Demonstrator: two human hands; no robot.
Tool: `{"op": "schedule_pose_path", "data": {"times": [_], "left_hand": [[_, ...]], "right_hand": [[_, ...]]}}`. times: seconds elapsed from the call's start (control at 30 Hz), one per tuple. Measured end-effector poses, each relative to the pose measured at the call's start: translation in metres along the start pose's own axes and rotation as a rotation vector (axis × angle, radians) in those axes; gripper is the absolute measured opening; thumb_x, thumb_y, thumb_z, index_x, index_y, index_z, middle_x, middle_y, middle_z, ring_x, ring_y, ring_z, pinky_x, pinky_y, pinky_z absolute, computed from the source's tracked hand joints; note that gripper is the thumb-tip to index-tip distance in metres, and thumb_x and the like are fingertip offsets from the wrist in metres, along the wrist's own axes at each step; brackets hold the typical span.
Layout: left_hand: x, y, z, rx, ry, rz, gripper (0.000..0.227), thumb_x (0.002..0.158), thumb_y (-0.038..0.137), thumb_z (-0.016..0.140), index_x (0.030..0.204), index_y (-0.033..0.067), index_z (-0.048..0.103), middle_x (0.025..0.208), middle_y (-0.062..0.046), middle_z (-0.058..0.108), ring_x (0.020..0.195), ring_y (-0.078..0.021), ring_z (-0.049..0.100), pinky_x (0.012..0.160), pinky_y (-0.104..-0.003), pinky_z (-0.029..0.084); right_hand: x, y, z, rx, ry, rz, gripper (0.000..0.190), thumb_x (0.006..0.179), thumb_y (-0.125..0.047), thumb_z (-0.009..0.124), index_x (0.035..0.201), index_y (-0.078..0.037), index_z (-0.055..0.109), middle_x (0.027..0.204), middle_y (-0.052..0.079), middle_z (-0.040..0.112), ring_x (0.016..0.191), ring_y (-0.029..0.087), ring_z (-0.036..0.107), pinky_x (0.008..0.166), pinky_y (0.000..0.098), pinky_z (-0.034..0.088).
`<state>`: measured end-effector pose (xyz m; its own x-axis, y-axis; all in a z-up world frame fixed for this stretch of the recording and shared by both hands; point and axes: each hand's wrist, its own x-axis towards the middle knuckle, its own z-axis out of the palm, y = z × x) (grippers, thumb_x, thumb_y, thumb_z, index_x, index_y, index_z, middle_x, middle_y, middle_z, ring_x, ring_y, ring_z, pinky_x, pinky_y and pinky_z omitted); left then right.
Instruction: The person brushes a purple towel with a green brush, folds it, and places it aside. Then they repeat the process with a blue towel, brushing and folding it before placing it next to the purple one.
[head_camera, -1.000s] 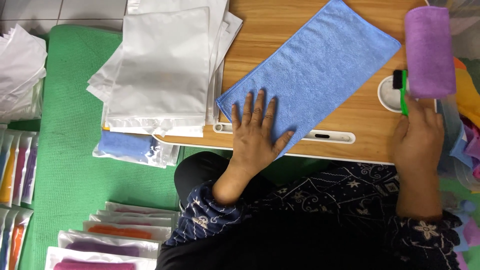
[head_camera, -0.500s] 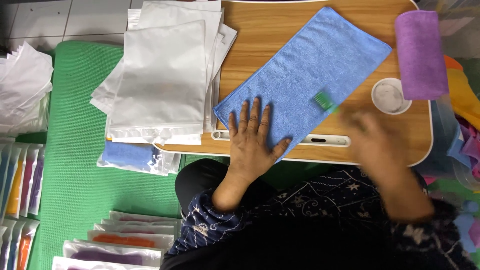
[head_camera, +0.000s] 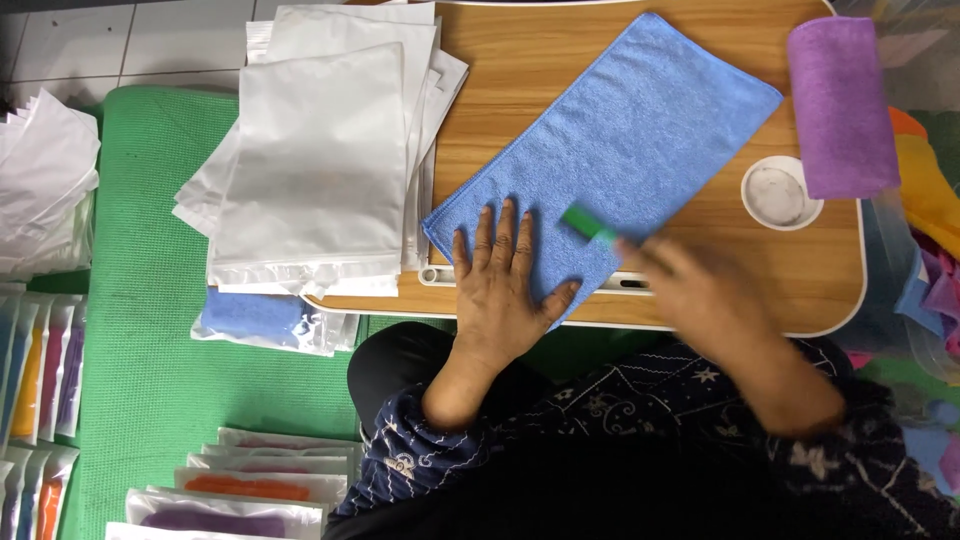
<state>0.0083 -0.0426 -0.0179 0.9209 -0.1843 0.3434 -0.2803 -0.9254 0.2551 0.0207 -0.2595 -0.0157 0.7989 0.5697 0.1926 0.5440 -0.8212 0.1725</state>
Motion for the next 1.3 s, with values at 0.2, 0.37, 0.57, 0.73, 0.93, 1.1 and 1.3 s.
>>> {"op": "schedule_pose_path", "data": {"times": [0.2, 0.37, 0.57, 0.73, 0.93, 1.1, 1.3], "left_hand": [[-0.001, -0.001, 0.0, -0.008, 0.045, 0.011, 0.072, 0.077, 0.058, 0.033, 0.126, 0.0051, 0.03, 0.132, -0.014, 0.029, 0.124, -0.0334, 0.026, 0.101, -0.052, 0.017], [-0.001, -0.001, 0.0, -0.013, 0.029, 0.006, 0.073, 0.077, 0.058, 0.031, 0.126, 0.0041, 0.031, 0.132, -0.015, 0.028, 0.124, -0.0335, 0.025, 0.1, -0.053, 0.016], [0.009, 0.002, -0.015, -0.129, -0.324, -0.109, 0.078, 0.075, 0.056, 0.04, 0.129, 0.0022, 0.023, 0.136, -0.019, 0.015, 0.126, -0.0359, 0.008, 0.096, -0.054, -0.004], [0.009, 0.002, -0.015, -0.115, -0.35, -0.117, 0.078, 0.074, 0.056, 0.04, 0.128, 0.0029, 0.024, 0.136, -0.019, 0.015, 0.126, -0.0349, 0.008, 0.096, -0.055, -0.004], [0.011, 0.002, -0.017, -0.104, -0.381, -0.116, 0.079, 0.074, 0.057, 0.038, 0.129, 0.0026, 0.022, 0.137, -0.018, 0.013, 0.126, -0.0345, 0.007, 0.097, -0.054, -0.003], [0.0, -0.002, -0.003, -0.026, 0.008, -0.007, 0.073, 0.076, 0.058, 0.032, 0.124, 0.0028, 0.035, 0.132, -0.015, 0.027, 0.124, -0.0338, 0.024, 0.099, -0.053, 0.015], [0.002, -0.001, -0.003, -0.03, -0.003, -0.01, 0.073, 0.076, 0.058, 0.03, 0.123, 0.0026, 0.035, 0.133, -0.014, 0.027, 0.124, -0.0338, 0.023, 0.099, -0.053, 0.014]], "right_hand": [[0.015, 0.067, 0.013, 0.02, 0.042, 0.369, 0.046, 0.076, -0.002, 0.047, 0.121, -0.01, 0.054, 0.094, 0.012, 0.045, 0.063, 0.03, 0.052, 0.044, 0.0419, 0.044], [0.027, 0.01, -0.023, 0.158, -0.217, 0.303, 0.056, 0.071, -0.002, 0.047, 0.125, -0.017, 0.041, 0.103, 0.009, 0.046, 0.068, 0.029, 0.051, 0.036, 0.0403, 0.043], [0.021, 0.04, 0.028, -0.007, 0.067, 0.101, 0.048, 0.071, -0.012, 0.053, 0.116, -0.028, 0.053, 0.097, -0.001, 0.049, 0.064, 0.018, 0.055, 0.05, 0.0308, 0.048], [0.028, 0.065, 0.019, -0.079, 0.142, 0.321, 0.04, 0.08, -0.012, 0.054, 0.119, -0.016, 0.058, 0.097, 0.004, 0.048, 0.071, 0.022, 0.058, 0.059, 0.0304, 0.05], [0.038, -0.003, 0.0, 0.09, 0.084, -0.003, 0.044, 0.071, -0.019, 0.049, 0.113, -0.033, 0.051, 0.093, -0.004, 0.048, 0.061, 0.016, 0.057, 0.057, 0.0286, 0.049], [0.062, 0.056, 0.02, 0.082, -0.146, 0.302, 0.052, 0.078, -0.008, 0.047, 0.126, -0.026, 0.038, 0.098, 0.01, 0.045, 0.065, 0.032, 0.051, 0.043, 0.0445, 0.045], [0.075, 0.019, 0.007, 0.062, -0.115, 0.235, 0.058, 0.071, -0.003, 0.048, 0.125, -0.024, 0.04, 0.104, 0.007, 0.044, 0.051, 0.029, 0.052, 0.038, 0.0423, 0.045]]}}
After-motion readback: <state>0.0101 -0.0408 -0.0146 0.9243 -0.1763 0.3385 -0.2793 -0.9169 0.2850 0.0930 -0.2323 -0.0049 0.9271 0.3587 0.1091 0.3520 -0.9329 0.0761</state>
